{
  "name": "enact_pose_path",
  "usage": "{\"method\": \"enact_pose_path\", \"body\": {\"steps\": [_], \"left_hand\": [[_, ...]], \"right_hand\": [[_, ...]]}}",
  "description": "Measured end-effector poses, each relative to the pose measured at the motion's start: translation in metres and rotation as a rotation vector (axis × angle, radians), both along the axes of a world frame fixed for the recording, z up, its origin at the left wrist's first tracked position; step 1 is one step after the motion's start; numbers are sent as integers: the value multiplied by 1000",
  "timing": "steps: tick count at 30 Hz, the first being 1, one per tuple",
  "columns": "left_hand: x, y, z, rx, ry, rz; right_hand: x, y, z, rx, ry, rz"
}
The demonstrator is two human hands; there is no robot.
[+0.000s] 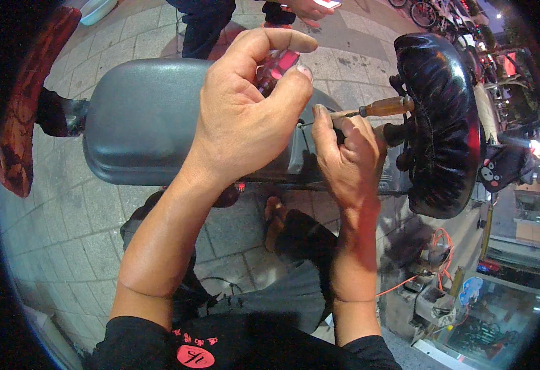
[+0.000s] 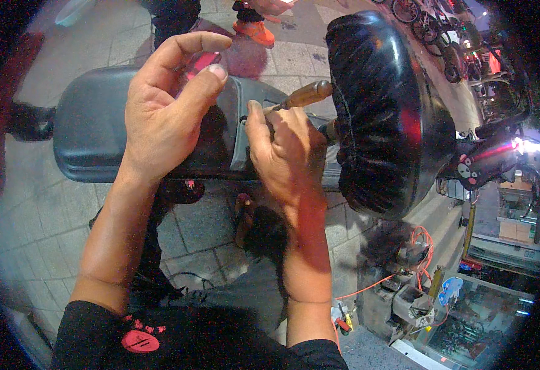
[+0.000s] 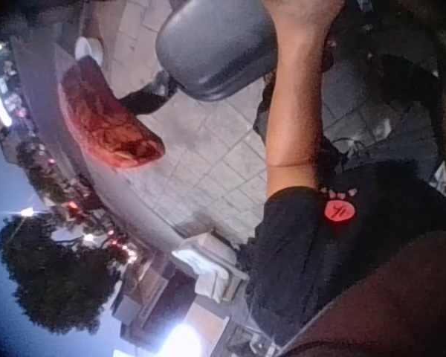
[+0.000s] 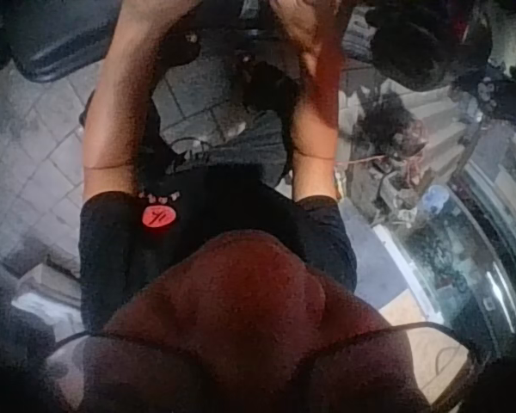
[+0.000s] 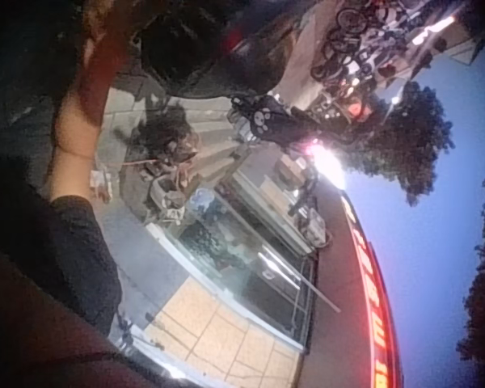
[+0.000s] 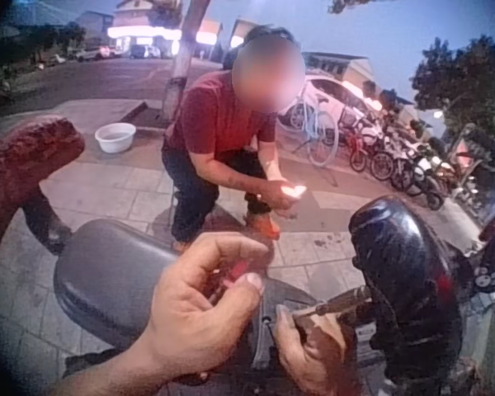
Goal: The person removes the rear storage box from a scooter, then uses a screwdriver to tighten a screw on the box. The task is performed on a sidewalk at night with other scooters nearby.
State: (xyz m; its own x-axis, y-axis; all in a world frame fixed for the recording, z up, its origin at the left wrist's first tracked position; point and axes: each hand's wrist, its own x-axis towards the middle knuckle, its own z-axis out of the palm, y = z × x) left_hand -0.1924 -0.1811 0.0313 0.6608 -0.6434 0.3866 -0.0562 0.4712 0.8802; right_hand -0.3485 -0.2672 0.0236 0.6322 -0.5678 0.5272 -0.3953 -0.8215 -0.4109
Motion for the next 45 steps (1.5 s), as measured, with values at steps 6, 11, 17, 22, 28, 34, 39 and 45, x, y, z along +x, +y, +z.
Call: {"method": "enact_pose_path", "body": {"steps": [6,11,17,22,28,34,39,45], "left_hand": [[3,3,0,36,-33,-36],[4,1,-6,22,-97,-18],[6,2,-7,53,-158,5],[4,2,-6,54,-131,-17],[6,-1,-10,9,-170,-1],[6,5,-4,75,-154,-12],[7,5,-4,76,-149,-10],[6,2,-7,46,-132,-13]], "right_hand": [[1,1,-2,-10,-22,-17],[1,-3,3,43,9,31],[-3,-4,9,33,75,93],[0,-7,6,58,20,76],[4,-8,-2,30,25,1],[8,-4,1,274,-81,27],[2,-1,8,394,-20,15],[-1,-4,0,224,-41,148]]}}
